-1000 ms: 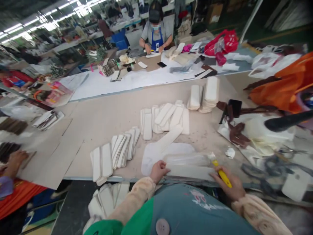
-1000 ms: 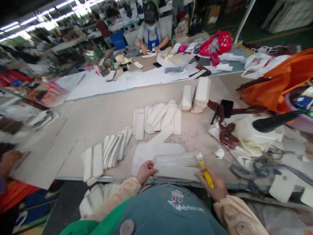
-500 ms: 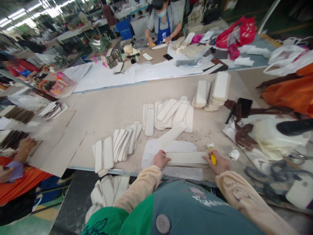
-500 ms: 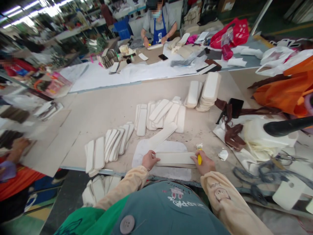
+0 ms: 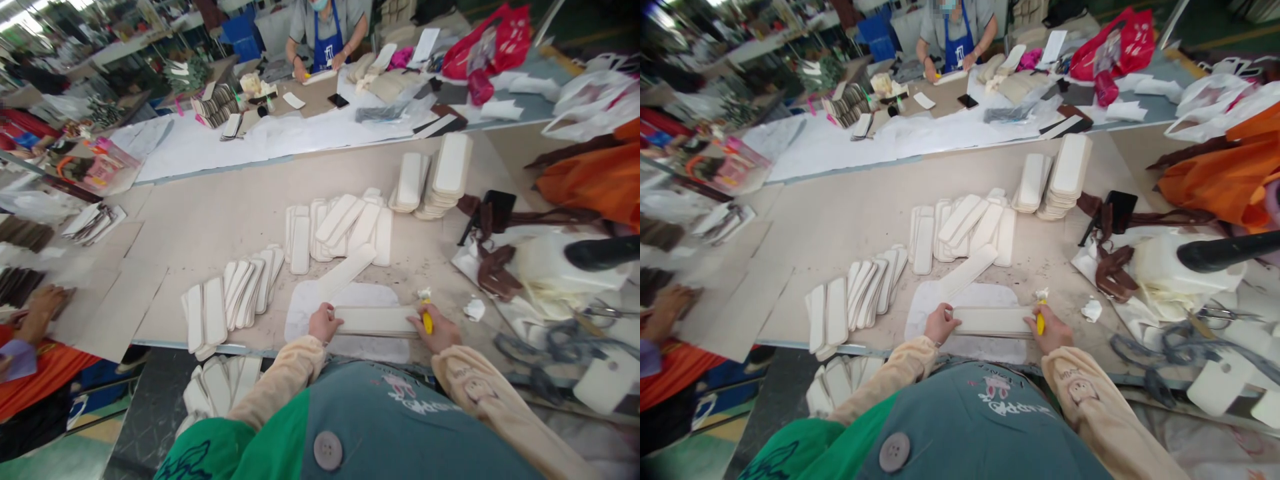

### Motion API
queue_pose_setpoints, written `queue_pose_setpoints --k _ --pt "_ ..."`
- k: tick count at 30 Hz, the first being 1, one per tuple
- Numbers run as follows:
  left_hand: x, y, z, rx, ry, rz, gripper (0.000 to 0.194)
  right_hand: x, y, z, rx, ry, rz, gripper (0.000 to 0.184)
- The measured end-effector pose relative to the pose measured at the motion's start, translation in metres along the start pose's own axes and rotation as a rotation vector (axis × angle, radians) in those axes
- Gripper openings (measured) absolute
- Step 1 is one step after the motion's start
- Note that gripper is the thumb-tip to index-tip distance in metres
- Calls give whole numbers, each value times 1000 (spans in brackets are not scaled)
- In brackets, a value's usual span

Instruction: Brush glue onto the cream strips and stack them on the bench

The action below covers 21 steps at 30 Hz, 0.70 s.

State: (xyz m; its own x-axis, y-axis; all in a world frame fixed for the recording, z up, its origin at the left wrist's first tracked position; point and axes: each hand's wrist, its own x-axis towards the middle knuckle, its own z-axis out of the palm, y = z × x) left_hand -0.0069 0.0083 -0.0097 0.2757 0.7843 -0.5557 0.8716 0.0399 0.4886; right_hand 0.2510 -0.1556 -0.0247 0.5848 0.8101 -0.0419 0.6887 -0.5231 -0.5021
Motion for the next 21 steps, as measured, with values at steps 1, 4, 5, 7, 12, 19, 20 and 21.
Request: queue_pose_setpoints --k 1,4,5,7,12,19,20,21 --pt "0 0 0 0 1 5 35 0 1 1 -4 -11 -7 44" --pt "1 -2 1 3 -3 20 35 -1 3 3 -32 -30 -36 42" --pt "2 -2 1 6 -6 24 36 -2 3 4 -48 -23 -41 41" --pt "2 -3 1 13 -14 32 36 -3 3 7 -87 6 -40 41" --pt "3 -3 1 37 -19 52 34 -6 3 12 -138 33 -27 33" --pt "3 -4 0 61 -31 91 32 -10 -2 8 -160 173 -218 16" --pt "3 -5 0 68 -28 107 33 -12 -7 10 -116 170 -319 12" --pt "3 -6 0 78 -21 123 33 -14 -13 12 -61 137 -430 9"
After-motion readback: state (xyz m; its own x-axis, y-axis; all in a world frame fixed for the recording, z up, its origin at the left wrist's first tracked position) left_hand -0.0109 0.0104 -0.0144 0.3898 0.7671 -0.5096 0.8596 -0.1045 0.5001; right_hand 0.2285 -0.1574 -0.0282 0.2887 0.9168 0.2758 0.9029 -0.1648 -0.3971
